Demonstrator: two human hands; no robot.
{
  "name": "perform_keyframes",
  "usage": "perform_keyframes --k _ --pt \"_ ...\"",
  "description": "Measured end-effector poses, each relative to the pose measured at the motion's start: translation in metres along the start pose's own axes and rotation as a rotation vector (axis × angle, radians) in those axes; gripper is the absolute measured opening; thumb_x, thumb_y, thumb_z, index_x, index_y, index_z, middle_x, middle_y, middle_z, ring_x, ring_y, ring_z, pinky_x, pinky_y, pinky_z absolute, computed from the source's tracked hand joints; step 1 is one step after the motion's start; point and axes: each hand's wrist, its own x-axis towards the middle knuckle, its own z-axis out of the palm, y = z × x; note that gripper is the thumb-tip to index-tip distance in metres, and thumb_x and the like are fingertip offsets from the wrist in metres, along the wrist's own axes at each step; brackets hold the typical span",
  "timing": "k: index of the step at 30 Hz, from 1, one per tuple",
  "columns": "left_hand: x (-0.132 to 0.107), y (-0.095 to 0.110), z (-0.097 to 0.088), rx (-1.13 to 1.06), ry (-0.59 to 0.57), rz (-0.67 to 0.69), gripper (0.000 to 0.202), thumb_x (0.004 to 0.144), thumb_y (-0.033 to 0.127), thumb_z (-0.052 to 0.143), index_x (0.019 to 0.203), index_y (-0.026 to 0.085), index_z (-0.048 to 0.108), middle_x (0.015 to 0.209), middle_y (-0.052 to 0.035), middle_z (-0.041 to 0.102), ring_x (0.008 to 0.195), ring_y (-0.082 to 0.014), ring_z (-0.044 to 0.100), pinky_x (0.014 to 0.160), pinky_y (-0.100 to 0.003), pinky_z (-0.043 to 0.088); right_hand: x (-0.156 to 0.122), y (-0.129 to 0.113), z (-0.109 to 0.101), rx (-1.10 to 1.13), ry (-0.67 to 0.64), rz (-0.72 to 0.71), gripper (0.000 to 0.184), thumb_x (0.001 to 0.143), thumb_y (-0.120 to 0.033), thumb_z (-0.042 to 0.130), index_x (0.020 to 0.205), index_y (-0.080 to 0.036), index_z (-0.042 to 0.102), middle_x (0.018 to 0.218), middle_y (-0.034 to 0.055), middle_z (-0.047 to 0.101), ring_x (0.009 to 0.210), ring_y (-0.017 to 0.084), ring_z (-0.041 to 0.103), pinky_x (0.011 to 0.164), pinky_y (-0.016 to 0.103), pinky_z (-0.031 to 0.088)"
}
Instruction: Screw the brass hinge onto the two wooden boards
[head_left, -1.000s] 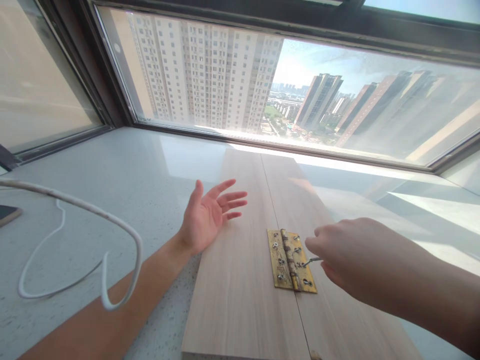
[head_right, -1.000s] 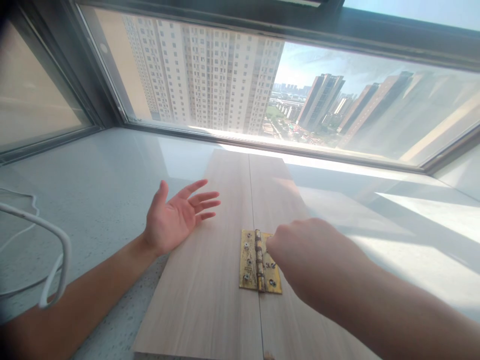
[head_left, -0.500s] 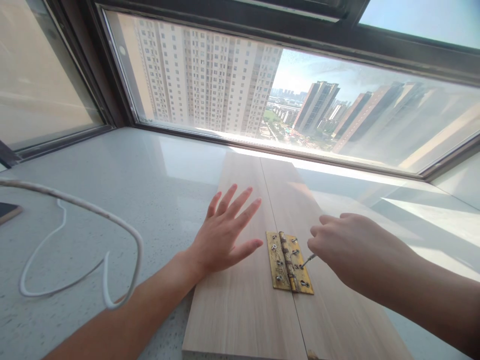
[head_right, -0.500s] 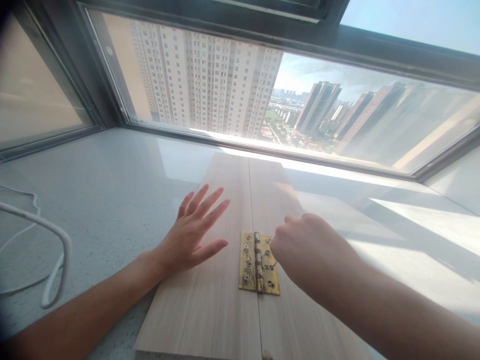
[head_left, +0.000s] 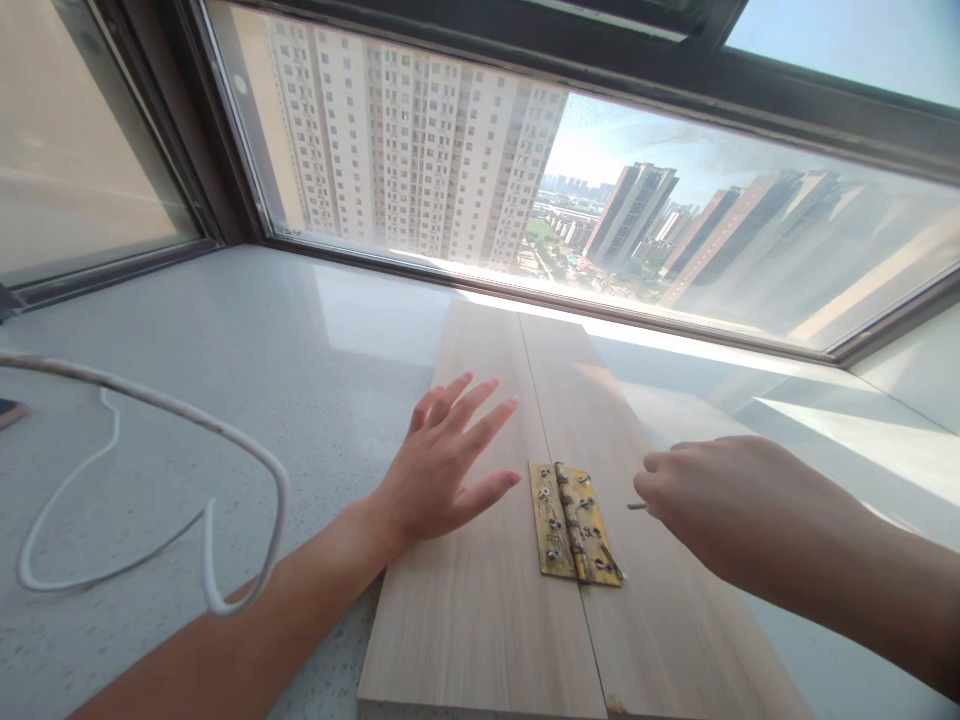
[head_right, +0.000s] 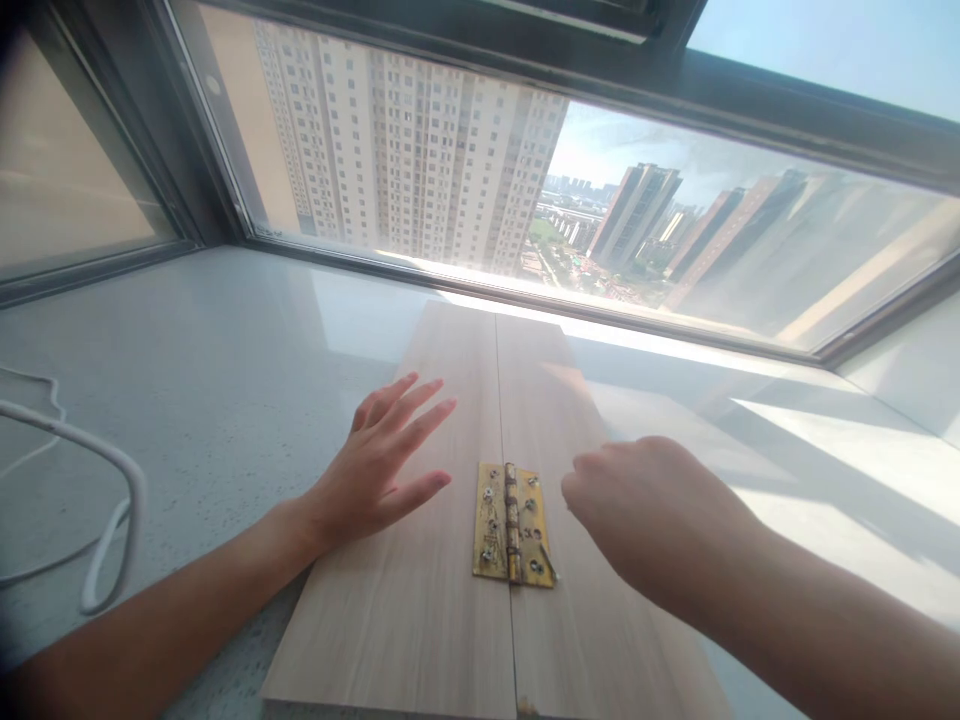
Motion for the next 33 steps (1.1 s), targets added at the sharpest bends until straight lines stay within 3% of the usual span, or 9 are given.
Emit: perform_keyframes --k 3,7,12,16,22,33 --pt "0.0 0.0 0.0 -0.022 0.026 -0.005 0.061 0.089 0.052 0.05 0.142 0.024 0.039 0.147 -0.01 0.041 0.14 -0.0326 0.026 0.11 -0.046 0.017 -0.005 0.011 -0.005 0.045 -0.077 0.122 0.023 0.086 -0.018 0.053 0.063 -0.021 0.06 0.064 0.0027 0.06 0.052 0.019 0.055 0.046 0.029 0.018" --pt "-0.001 0.0 0.0 -0.03 0.046 0.002 0.057 0.089 0.049 0.052 0.138 0.023 0.043 0.141 -0.0105 0.047 0.135 -0.0313 0.033 0.108 -0.044 0.022 -0.016 0.005 0.008 0.384 -0.022 0.229 0.02 0.087 -0.031 0.051 0.071 -0.021 0.057 0.066 0.0012 0.057 0.058 0.017 0.051 0.051 0.027 0.029" --pt "-0.002 0.0 0.0 -0.046 0.052 -0.005 0.051 0.09 0.045 0.052 0.136 0.024 0.044 0.135 -0.0091 0.051 0.13 -0.0299 0.037 0.106 -0.042 0.025 -0.031 -0.022 0.045 0.888 -0.098 0.201 0.01 0.083 -0.028 0.055 0.081 -0.019 0.058 0.063 -0.0034 0.043 0.06 0.014 0.043 0.056 0.026 0.033" --pt "-0.001 0.0 0.0 -0.038 0.054 0.003 0.047 0.09 0.041 0.052 0.133 0.022 0.044 0.132 -0.0095 0.053 0.127 -0.0284 0.04 0.104 -0.04 0.028 -0.03 -0.021 0.063 1.134 -0.148 0.177 0.013 0.078 -0.028 0.062 0.078 -0.017 0.055 0.066 -0.0041 0.041 0.062 0.012 0.04 0.057 0.025 0.033" --pt "0.0 0.0 0.001 -0.023 0.053 0.015 0.043 0.092 0.036 0.05 0.131 0.02 0.042 0.129 -0.0105 0.053 0.123 -0.0272 0.042 0.103 -0.042 0.032 -0.016 -0.002 0.076 1.255 -0.256 0.093 0.016 0.069 -0.024 0.068 0.071 -0.017 0.054 0.061 -0.0055 0.042 0.06 0.012 0.042 0.054 0.024 0.031" --pt "0.0 -0.001 0.001 -0.027 0.061 0.041 0.042 0.092 0.032 0.051 0.131 0.02 0.042 0.127 -0.0104 0.053 0.119 -0.0264 0.044 0.1 -0.042 0.036 -0.024 -0.012 0.091 1.149 -0.045 0.055 0.017 0.081 -0.03 0.06 0.07 -0.017 0.062 0.063 -0.0012 0.054 0.061 0.013 0.046 0.059 0.026 0.035"
